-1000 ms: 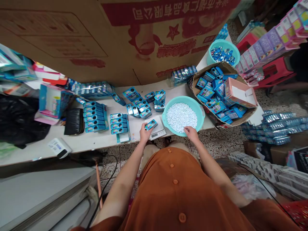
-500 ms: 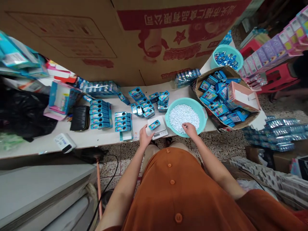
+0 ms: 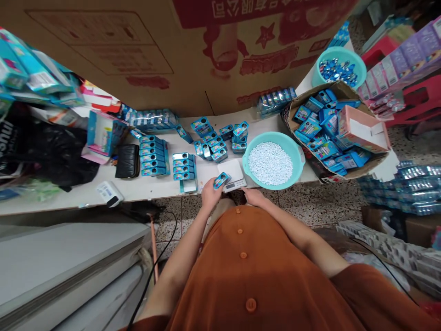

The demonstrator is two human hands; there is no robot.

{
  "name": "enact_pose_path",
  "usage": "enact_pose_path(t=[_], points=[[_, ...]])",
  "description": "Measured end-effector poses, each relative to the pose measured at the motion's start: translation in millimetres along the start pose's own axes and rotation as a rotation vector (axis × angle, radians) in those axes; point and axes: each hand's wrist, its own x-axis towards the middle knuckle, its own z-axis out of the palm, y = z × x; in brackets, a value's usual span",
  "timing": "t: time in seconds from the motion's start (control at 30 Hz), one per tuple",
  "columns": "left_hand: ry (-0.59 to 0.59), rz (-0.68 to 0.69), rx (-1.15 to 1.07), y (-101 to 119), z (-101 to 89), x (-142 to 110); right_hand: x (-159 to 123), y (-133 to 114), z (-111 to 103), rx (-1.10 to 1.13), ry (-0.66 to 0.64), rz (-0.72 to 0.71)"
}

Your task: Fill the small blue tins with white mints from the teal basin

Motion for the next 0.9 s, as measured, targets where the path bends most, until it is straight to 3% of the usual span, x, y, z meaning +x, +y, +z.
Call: enact_pose_path(t=[0.13, 0.27, 0.47, 0.9], points=[[0.053, -0.084, -0.032, -17, -23.1, -37, 17, -14, 10, -0.031, -0.081, 0.161], [0.082, -0.133, -0.071, -31, -40.8, -58, 26, -26, 12, -0.018, -0.125, 0.244], [0.074, -0.146, -0.094, -40, -57.4, -56, 29, -41, 15, -0.013, -0.116, 0.29], [0.001, -0.061, -0.142, -55, -74.5, -47, 36, -56, 13, 0.026, -0.078, 0.367]])
